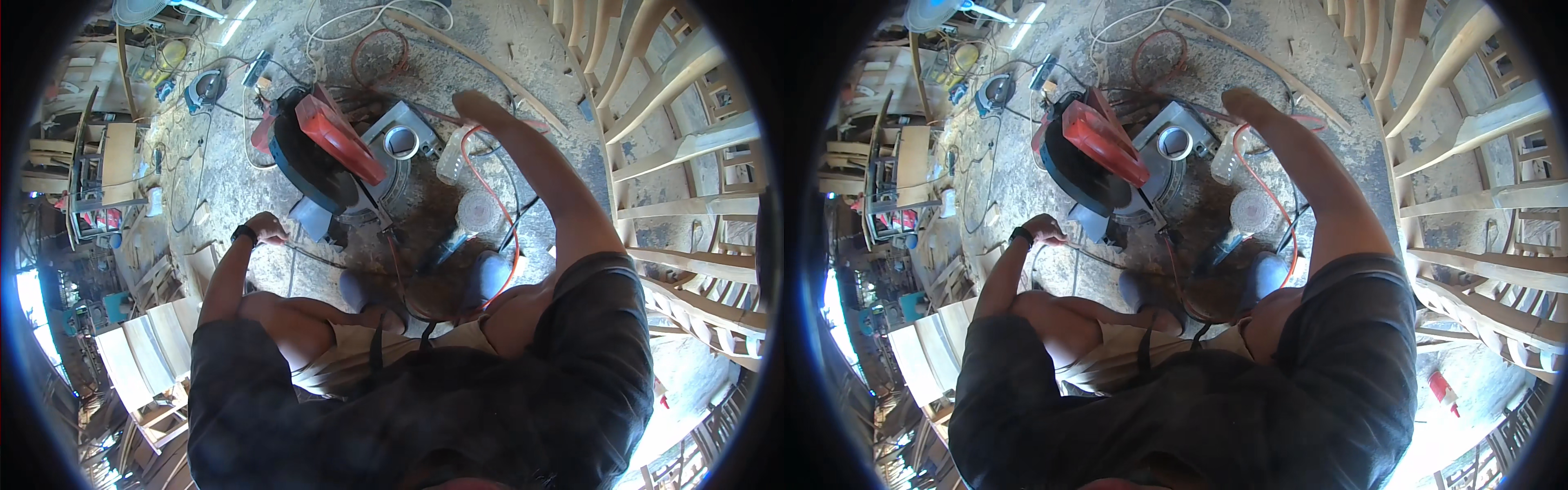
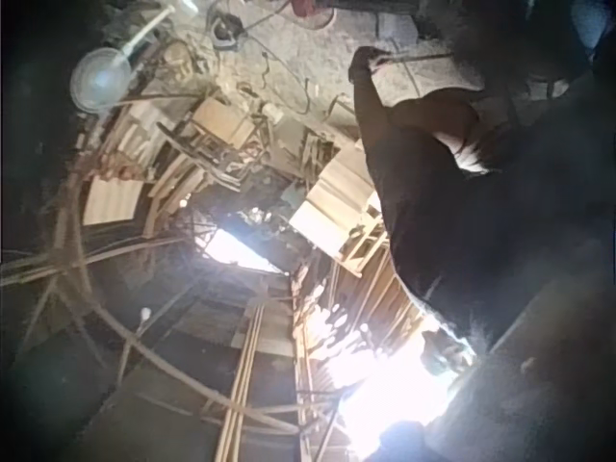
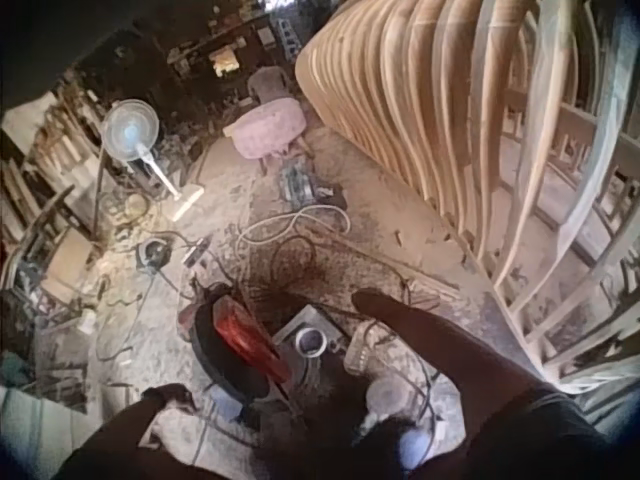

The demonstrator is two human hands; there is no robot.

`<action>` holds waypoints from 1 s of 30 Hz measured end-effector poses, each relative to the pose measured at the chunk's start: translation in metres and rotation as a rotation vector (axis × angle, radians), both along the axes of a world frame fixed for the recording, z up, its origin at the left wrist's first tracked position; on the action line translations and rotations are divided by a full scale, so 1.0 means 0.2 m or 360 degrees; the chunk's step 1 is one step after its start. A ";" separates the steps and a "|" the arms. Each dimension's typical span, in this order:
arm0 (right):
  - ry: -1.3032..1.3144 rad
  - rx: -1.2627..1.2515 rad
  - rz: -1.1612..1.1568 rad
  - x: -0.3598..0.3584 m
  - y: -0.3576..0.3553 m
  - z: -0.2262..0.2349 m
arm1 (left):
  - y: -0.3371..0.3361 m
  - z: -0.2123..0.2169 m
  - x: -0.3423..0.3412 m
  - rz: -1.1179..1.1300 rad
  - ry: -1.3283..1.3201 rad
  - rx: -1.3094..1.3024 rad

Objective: The person uses a miter saw to cut a small piece of wood, applies a liquid from a bottle to a wooden component, and handles a small wooden block and a plastic bottle.

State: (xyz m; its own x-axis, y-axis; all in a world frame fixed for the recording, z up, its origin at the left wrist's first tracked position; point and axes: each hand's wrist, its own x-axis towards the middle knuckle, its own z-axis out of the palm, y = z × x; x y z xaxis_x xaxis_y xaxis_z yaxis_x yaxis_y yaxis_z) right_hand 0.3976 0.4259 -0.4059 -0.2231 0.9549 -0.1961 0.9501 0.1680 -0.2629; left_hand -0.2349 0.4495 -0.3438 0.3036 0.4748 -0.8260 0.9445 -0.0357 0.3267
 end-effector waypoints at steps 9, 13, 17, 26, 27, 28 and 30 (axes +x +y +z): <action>-0.0024 -0.0080 -0.0047 0.00 0.08 -0.21 | 0.04 0.19 0.08 -0.1099 0.0288 0.0632; -0.0246 -0.0214 0.0079 -0.19 0.04 -0.14 | -0.10 0.31 0.07 -0.0060 0.0261 0.0397; -0.0308 -0.0249 0.0117 -0.13 0.03 -0.19 | -0.09 0.50 0.26 -0.0058 0.0081 0.0605; -0.0501 -0.0773 0.0630 -0.16 -0.08 -0.26 | -0.04 0.79 0.56 0.0097 -0.0467 0.1330; -0.0455 -0.0771 0.0656 -0.16 -0.08 -0.24 | -0.03 0.82 0.60 0.0162 -0.0811 0.1321; -0.0281 -0.0700 0.0554 -0.13 -0.07 -0.21 | -0.03 0.86 0.63 0.0275 -0.0772 0.1365; -0.0022 -0.0480 0.0429 -0.02 -0.07 -0.17 | -0.11 1.00 0.88 0.0444 -0.0860 0.1396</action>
State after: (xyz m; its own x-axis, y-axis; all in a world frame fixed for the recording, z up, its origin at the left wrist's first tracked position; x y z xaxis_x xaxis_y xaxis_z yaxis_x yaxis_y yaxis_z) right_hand 0.3934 0.4121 -0.4390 -0.4532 0.7616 -0.4633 0.8862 0.3289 -0.3263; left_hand -0.0597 0.4278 -0.1439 0.3162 0.9474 0.0501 0.6929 -0.2667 0.6699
